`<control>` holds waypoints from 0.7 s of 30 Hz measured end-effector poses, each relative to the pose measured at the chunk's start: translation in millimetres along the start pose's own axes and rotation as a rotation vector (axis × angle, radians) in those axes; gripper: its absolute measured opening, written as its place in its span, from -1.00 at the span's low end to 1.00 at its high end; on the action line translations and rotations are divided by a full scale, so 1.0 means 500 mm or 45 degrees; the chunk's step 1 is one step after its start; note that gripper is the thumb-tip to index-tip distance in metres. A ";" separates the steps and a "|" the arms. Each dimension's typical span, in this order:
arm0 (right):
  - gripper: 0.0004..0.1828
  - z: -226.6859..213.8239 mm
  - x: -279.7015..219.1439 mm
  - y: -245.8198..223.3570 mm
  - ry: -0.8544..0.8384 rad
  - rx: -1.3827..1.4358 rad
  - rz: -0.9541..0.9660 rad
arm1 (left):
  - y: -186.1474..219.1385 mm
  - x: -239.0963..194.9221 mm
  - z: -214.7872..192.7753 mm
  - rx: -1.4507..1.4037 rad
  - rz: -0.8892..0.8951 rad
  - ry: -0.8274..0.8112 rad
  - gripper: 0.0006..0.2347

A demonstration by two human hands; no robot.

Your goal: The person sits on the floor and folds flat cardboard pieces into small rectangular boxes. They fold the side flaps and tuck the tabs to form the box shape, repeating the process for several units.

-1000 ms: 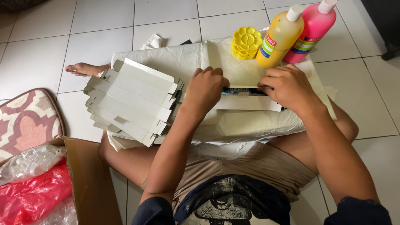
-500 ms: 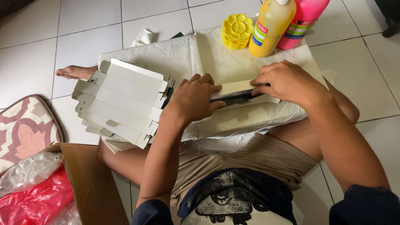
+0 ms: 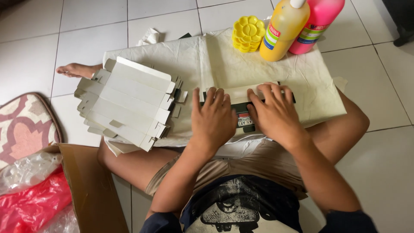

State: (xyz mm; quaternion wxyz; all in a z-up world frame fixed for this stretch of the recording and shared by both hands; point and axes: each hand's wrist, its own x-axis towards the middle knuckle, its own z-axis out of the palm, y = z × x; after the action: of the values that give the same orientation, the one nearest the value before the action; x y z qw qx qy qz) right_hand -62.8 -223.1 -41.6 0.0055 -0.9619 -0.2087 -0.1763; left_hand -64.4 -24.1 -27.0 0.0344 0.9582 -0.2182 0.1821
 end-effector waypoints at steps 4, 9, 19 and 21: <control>-0.56 0.021 0.005 -0.026 0.126 0.068 0.051 | 0.022 0.018 0.047 0.099 -0.002 0.181 -0.77; -0.57 0.038 0.006 -0.034 0.136 0.043 0.147 | 0.024 0.015 0.067 0.116 0.032 0.235 -0.63; -0.53 0.022 0.001 -0.053 0.181 0.134 0.295 | 0.027 0.002 0.057 -0.075 -0.049 0.314 -0.59; -0.53 0.025 0.002 -0.055 0.155 0.177 0.329 | 0.026 0.001 0.058 -0.081 -0.057 0.333 -0.62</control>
State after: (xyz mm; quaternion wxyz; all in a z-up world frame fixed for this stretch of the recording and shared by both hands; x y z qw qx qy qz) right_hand -68.8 -196.4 -54.7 0.1074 -0.9656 -0.0942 -0.2173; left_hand -59.8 -40.0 -53.8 0.0970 0.9293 -0.1961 0.2974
